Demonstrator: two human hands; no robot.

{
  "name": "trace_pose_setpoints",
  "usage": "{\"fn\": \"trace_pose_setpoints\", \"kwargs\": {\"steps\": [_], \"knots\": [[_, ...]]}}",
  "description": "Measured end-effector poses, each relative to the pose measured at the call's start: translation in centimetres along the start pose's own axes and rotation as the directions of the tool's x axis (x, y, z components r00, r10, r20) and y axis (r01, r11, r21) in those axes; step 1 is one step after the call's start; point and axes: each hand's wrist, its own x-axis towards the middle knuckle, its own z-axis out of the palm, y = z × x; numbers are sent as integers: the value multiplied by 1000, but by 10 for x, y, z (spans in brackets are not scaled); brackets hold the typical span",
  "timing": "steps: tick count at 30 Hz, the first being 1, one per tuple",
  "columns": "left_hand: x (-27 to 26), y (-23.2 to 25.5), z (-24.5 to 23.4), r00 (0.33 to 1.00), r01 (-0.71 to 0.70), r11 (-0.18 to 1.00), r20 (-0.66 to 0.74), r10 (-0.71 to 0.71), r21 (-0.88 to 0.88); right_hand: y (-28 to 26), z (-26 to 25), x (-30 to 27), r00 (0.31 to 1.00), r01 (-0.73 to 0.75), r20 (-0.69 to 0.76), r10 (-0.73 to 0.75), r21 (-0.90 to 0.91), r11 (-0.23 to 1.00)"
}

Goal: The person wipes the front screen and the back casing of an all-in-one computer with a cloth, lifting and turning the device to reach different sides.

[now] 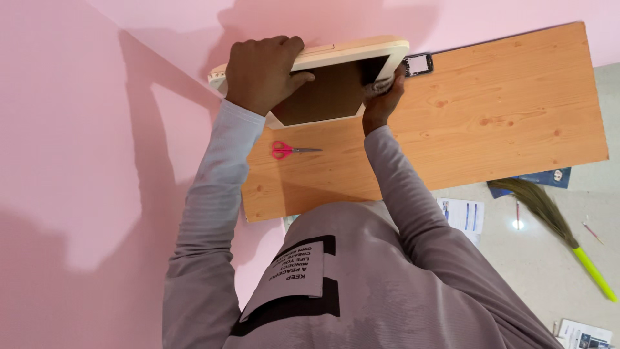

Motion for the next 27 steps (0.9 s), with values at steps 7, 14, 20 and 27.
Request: {"fn": "trace_pose_setpoints", "kwargs": {"steps": [7, 14, 20, 27], "knots": [[18, -16, 2, 1000, 14, 999, 8, -14, 45, -56, 120, 6, 743, 607, 447, -498, -764, 220], [23, -26, 6, 997, 31, 996, 66, -36, 83, 22, -40, -14, 851, 521, 497, -169, -840, 152], [20, -16, 5, 995, 40, 996, 89, -47, 86, 11, -50, -17, 878, 469, 479, -9, -856, 216], [22, -19, 5, 996, 42, 995, 79, -49, 90, -71, 74, 56, 698, 709, 651, -300, -569, 416]]}}
